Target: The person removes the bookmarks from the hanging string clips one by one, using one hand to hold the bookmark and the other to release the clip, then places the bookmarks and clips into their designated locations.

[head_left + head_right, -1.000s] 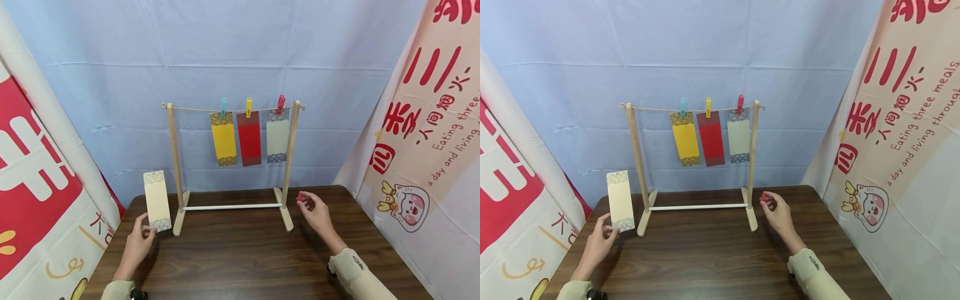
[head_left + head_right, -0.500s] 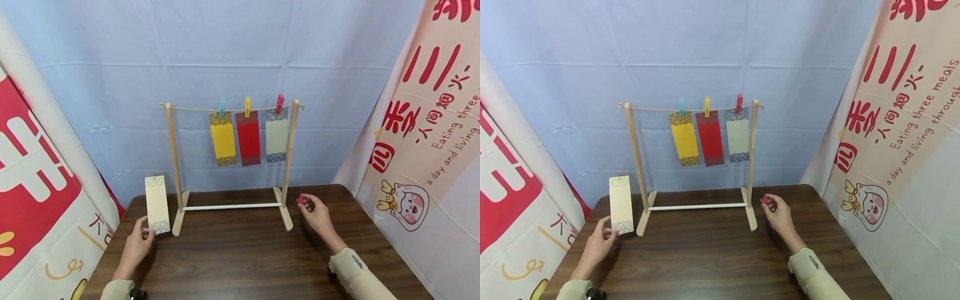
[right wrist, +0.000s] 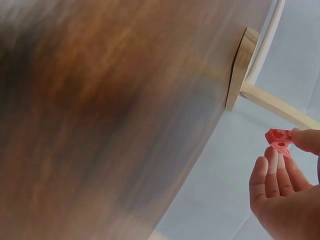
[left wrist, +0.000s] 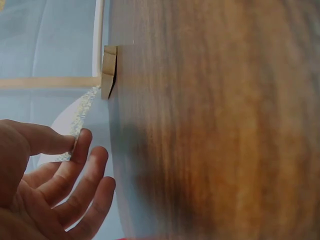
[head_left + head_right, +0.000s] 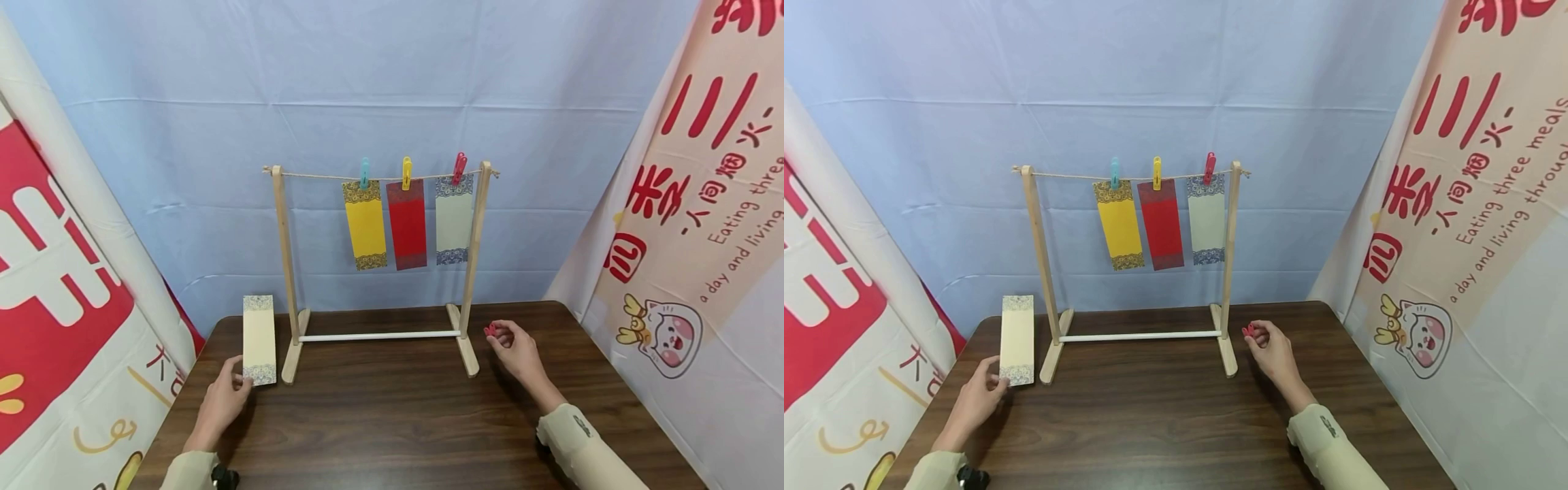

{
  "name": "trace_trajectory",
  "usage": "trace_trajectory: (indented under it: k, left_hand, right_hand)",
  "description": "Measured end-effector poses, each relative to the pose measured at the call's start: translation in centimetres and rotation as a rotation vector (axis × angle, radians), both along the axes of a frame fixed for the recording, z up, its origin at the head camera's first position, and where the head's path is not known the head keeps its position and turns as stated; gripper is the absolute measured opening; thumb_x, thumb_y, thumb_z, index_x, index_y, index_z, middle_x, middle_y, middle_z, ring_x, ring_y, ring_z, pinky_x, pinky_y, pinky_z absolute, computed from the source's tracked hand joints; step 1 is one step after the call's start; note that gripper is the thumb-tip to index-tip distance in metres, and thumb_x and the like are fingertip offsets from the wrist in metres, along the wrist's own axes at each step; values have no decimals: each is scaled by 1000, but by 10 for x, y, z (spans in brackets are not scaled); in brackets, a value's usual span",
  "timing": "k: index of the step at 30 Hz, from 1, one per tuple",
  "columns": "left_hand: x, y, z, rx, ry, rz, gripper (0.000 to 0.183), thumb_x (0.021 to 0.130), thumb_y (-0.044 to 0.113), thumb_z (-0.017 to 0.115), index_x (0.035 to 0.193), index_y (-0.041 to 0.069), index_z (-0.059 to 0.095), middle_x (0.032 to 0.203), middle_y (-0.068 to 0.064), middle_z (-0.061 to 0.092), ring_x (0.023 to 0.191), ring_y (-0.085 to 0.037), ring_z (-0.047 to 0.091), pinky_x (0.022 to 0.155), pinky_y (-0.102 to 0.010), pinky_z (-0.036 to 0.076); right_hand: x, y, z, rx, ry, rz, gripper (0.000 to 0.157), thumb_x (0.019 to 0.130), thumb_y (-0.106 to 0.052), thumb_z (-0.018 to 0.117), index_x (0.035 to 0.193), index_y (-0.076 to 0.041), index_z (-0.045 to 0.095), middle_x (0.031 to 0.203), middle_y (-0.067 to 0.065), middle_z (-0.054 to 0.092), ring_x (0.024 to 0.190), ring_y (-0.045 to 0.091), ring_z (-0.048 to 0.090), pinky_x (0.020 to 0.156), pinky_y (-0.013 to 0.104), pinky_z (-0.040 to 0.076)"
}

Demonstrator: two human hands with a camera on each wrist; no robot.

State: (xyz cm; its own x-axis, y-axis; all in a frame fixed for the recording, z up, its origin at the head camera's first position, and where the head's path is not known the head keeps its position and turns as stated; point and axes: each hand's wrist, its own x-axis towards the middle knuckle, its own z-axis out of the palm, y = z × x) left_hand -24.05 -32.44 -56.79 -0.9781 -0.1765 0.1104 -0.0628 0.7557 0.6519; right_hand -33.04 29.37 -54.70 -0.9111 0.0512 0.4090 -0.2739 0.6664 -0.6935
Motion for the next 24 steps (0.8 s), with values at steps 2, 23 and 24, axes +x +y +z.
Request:
trace_trajectory:
  k: [2, 23, 24]
  left_hand:
    - [0, 0, 1, -8, -13, -1, 58, 107, 16, 62, 158, 2, 39, 110, -17, 76, 87, -28, 72, 76, -55, 55]
    - [-10, -2, 3, -31, -101, -21, 60, 102, 14, 62, 155, -1, 41, 100, -11, 75, 82, -25, 68, 75, -55, 53]
    - [-11, -2, 4, -33, -105, -20, 60, 102, 15, 62, 155, -1, 41, 99, -10, 74, 81, -25, 67, 75, -54, 53]
  right_hand:
    - [0, 1, -1, 14, -11, 0, 33, 96, -4, 80, 125, 7, 69, 101, 19, 74, 86, 26, 68, 70, 17, 51]
    - [-8, 1, -10, 57, -40, 9, 32, 97, -3, 78, 126, 8, 69, 101, 18, 74, 87, 26, 69, 73, 26, 55]
    - [-8, 1, -10, 57, -39, 11, 32, 97, -3, 78, 126, 7, 69, 100, 17, 74, 87, 26, 69, 72, 26, 55]
